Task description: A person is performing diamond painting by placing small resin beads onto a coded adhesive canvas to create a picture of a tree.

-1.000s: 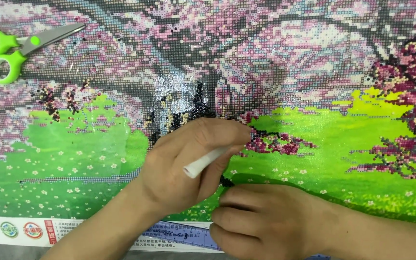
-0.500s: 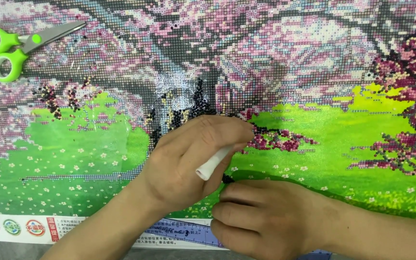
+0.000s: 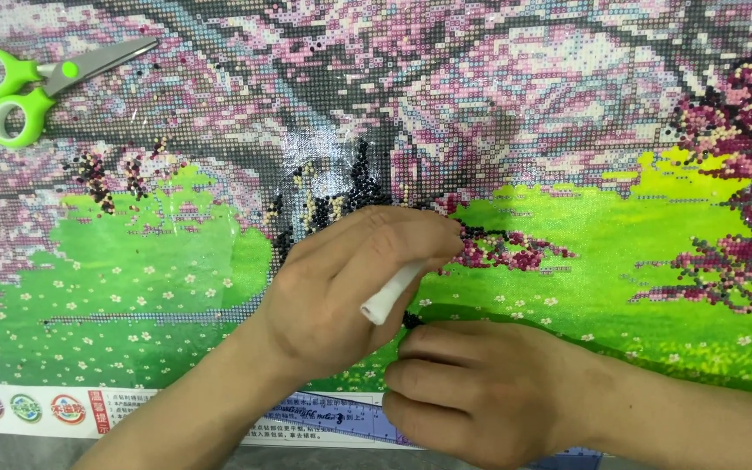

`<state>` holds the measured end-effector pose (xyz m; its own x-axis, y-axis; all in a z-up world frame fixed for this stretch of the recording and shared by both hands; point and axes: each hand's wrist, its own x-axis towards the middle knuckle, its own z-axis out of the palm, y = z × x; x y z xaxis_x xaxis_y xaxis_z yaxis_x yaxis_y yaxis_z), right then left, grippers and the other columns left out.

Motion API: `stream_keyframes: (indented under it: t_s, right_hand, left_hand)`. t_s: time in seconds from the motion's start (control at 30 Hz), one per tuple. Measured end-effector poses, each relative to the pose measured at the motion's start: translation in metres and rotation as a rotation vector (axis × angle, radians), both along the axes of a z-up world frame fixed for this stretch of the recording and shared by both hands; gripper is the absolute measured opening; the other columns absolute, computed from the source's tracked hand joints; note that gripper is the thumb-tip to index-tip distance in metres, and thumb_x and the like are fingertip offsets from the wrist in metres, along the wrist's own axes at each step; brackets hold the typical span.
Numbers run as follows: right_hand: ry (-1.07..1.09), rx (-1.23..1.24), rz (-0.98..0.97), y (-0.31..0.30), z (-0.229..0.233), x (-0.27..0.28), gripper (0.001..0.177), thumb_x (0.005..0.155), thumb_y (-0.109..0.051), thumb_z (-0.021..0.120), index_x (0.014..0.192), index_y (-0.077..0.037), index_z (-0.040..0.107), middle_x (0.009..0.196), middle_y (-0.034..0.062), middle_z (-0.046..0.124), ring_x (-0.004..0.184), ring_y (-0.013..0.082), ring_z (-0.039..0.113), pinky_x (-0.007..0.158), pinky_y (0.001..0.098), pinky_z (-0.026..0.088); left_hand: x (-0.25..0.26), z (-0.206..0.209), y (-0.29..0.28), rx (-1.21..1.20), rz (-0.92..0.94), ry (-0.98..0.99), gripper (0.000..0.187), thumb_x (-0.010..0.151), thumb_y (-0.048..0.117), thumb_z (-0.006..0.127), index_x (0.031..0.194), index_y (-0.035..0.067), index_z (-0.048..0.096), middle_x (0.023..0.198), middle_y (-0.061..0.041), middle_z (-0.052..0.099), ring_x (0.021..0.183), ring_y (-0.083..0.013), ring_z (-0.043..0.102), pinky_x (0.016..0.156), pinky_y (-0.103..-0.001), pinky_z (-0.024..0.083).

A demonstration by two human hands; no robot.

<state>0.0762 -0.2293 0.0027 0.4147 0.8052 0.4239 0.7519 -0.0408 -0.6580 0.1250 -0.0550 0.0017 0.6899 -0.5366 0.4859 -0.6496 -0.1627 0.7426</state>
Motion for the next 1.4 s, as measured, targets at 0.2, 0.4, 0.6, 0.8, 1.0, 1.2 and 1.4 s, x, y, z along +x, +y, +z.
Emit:
stream_keyframes:
  t_s: [0.2,0.4,0.6,0.8,1.0,1.2,1.4]
  right_hand:
    - [0.018,-0.006,0.005,-0.0001,-0.0005,-0.0001,0.023,0.102,-0.003,0.042,0.089,0.002,0.06,0.078,0.0108,0.048,0.068,0.0287,0.045,0.062,0.0375,0.044]
    - [0.036,0.001,0.004,0.0001,0.0006,0.0005,0.021,0.102,-0.003,0.042,0.09,0.003,0.059,0.081,0.0123,0.05,0.068,0.0291,0.046,0.063,0.0379,0.044]
    - [0.032,-0.026,0.008,-0.0008,0.0008,0.0005,0.021,0.102,-0.003,0.042,0.09,0.002,0.059,0.082,0.0116,0.05,0.069,0.0285,0.046,0.063,0.0375,0.044]
    - [0.044,-0.023,0.013,-0.001,0.0012,0.0012,0.022,0.102,-0.003,0.041,0.09,0.002,0.059,0.082,0.0122,0.051,0.069,0.0286,0.046,0.062,0.0377,0.044]
    - [0.044,-0.017,0.013,-0.0011,0.001,0.0012,0.022,0.102,-0.004,0.041,0.091,0.003,0.06,0.084,0.0126,0.052,0.07,0.0289,0.047,0.064,0.0377,0.045]
    - [0.037,-0.021,0.02,-0.0004,0.0001,0.0015,0.023,0.102,-0.003,0.041,0.09,0.002,0.059,0.081,0.0117,0.051,0.068,0.0288,0.046,0.063,0.0379,0.043]
    - [0.033,-0.011,0.009,0.0003,0.0006,0.0015,0.023,0.102,-0.003,0.042,0.088,0.002,0.059,0.078,0.0112,0.048,0.067,0.0285,0.044,0.06,0.0374,0.041]
  left_hand:
    - [0.0008,0.0021,0.0004,-0.002,-0.005,-0.02,0.013,0.098,-0.005,0.049,0.104,-0.009,0.059,0.1,-0.019,0.067,0.092,-0.0338,0.072,0.086,-0.04,0.063]
    - [0.0005,0.0001,0.0007,0.008,-0.004,-0.012,0.013,0.098,-0.004,0.048,0.104,-0.008,0.059,0.1,-0.018,0.067,0.092,-0.0332,0.072,0.085,-0.039,0.063]
    - [-0.0004,0.0008,0.0009,0.008,0.001,0.042,0.014,0.1,0.0,0.047,0.106,-0.007,0.058,0.1,-0.016,0.067,0.092,-0.0309,0.072,0.086,-0.038,0.063]
    - [0.0005,0.001,0.0005,0.049,0.051,0.076,0.014,0.101,0.004,0.046,0.107,-0.002,0.057,0.098,-0.01,0.069,0.086,-0.0244,0.072,0.081,-0.033,0.061]
    - [-0.0009,0.0019,0.0002,0.03,0.074,0.095,0.014,0.1,0.003,0.047,0.105,-0.003,0.058,0.098,-0.012,0.069,0.088,-0.0237,0.073,0.081,-0.03,0.062]
    - [0.0,0.0064,-0.0013,-0.023,0.04,0.075,0.016,0.1,0.003,0.045,0.101,-0.005,0.059,0.096,-0.016,0.069,0.09,-0.0297,0.074,0.083,-0.035,0.063]
    - [0.0002,0.0019,-0.0004,-0.007,-0.023,0.037,0.013,0.098,-0.004,0.049,0.104,-0.008,0.059,0.101,-0.019,0.068,0.093,-0.0328,0.073,0.087,-0.039,0.063]
